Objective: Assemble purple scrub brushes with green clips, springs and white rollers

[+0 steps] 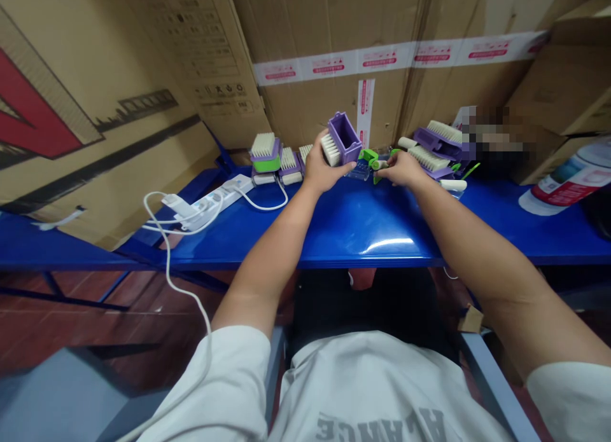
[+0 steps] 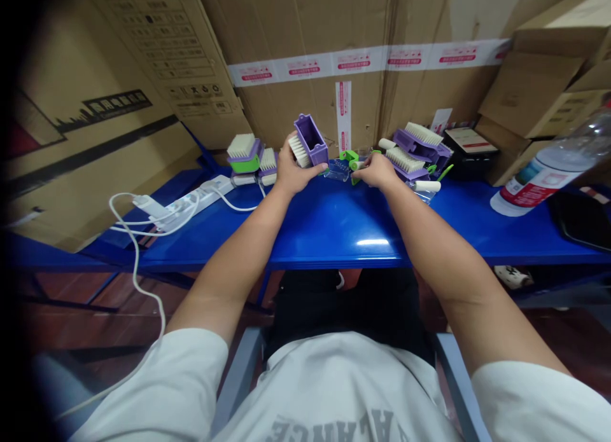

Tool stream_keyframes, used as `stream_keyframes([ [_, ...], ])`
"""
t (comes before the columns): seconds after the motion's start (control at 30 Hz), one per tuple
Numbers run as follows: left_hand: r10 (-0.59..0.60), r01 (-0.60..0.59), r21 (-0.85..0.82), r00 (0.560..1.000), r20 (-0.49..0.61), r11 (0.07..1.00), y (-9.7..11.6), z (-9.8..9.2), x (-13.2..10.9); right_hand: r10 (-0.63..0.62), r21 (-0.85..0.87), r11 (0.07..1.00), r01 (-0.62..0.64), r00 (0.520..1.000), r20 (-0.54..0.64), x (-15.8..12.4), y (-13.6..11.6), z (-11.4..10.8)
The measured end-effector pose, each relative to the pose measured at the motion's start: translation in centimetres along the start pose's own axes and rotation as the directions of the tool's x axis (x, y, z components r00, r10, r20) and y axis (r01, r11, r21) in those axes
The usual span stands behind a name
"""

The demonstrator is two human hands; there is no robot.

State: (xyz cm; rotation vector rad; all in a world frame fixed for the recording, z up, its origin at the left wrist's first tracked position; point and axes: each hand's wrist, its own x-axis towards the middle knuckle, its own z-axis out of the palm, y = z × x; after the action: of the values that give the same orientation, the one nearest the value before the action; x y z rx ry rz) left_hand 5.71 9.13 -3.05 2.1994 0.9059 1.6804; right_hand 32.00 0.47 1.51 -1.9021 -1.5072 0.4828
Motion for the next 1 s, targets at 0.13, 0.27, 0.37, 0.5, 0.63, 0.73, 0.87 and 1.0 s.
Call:
stream_keyframes([
  [0.13, 0.004, -0.003, 0.019, 1.0, -0.01, 1.0, 0.2, -0.1, 0.1, -0.057, -0.176, 0.982, 0.065, 0.997, 0.054, -0.5, -0.3, -0.7],
  [0.27, 0.001, -0.001, 0.037, 1.0, 0.017, 0.999, 0.7, -0.2, -0.1, -0.131, -0.332, 0.931, 0.152, 0.988, 0.087, -0.5, -0.2, -0.5],
  [0.37, -0.001, -0.002, 0.054, 0.999, 0.044, 0.999, 1.2, -0.3, -0.2, -0.132, -0.359, 0.919, 0.161, 0.986, 0.104, -0.5, -0.1, -0.1],
  [0.5, -0.025, 0.023, 0.071, 0.999, 0.039, 0.997, 1.7, -0.4, -0.3, -0.117, -0.363, 0.92, 0.147, 0.988, 0.102, -1.0, -0.3, 0.4],
  [0.63, -0.05, 0.046, 0.097, 0.998, 0.04, 0.994, 2.0, -0.6, -0.4, -0.101, -0.366, 0.923, 0.121, 0.992, 0.072, -2.0, -0.9, 0.7],
  [0.73, -0.059, 0.05, 0.128, 0.996, 0.064, 0.99, 2.2, -0.7, -0.6, -0.092, -0.371, 0.923, 0.105, 0.994, 0.052, -2.7, -1.4, 0.8],
  [0.87, -0.066, 0.056, 0.134, 0.995, 0.07, 0.989, 2.5, -0.8, -0.8, -0.082, -0.321, 0.943, 0.083, 0.996, 0.018, -2.9, -2.0, 1.0],
  [1.0, -0.067, 0.059, 0.139, 0.996, 0.059, 0.988, 2.8, -0.9, -1.0, -0.091, -0.136, 0.988, 0.078, 0.992, -0.092, -2.2, -1.7, 1.4],
])
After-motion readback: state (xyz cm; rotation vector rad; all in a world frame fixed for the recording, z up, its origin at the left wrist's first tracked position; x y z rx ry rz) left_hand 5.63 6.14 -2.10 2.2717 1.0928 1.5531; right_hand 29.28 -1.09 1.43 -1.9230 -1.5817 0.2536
